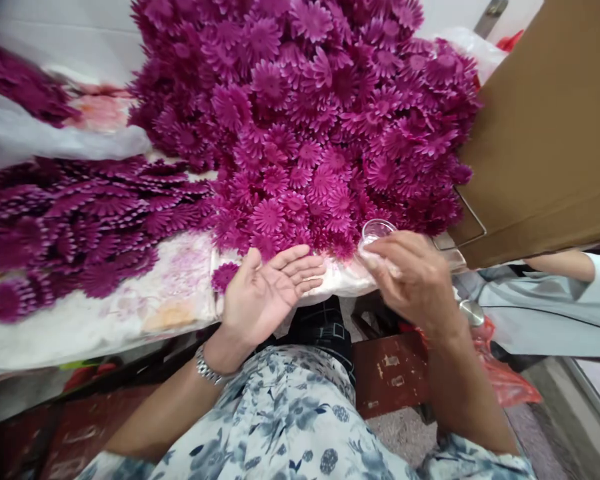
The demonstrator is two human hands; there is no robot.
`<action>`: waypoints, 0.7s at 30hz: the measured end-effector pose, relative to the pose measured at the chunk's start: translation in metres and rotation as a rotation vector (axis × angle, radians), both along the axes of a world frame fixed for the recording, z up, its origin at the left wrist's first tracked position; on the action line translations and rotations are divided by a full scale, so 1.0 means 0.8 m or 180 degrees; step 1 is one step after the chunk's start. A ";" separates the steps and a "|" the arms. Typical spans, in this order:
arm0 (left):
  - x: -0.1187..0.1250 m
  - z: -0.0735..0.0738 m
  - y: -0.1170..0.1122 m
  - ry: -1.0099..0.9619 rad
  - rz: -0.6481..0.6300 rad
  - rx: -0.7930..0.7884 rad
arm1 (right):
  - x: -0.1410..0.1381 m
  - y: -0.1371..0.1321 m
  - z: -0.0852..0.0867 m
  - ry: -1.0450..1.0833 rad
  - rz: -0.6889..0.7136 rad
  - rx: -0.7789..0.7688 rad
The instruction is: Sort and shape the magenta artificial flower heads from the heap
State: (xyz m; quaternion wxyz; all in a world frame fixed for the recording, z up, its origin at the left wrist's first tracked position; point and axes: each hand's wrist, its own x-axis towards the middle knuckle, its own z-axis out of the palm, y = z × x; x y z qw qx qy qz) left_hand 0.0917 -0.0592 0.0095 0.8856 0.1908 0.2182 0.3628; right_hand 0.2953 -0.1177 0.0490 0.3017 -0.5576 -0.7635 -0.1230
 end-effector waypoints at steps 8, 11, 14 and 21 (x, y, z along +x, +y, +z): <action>-0.009 0.010 0.002 -0.0228 0.0308 -0.0032 | -0.131 -0.007 -0.060 0.0361 0.1121 0.0022; -0.027 0.009 0.006 -0.0196 0.0616 0.0222 | -0.131 -0.006 -0.058 0.0743 0.1434 -0.0119; -0.037 0.010 0.005 -0.0125 0.0805 0.0367 | -0.133 0.011 -0.048 0.1164 0.1216 -0.0066; -0.048 -0.003 -0.028 0.0913 0.1612 0.1099 | -0.229 0.047 -0.059 0.0821 0.0785 -0.0269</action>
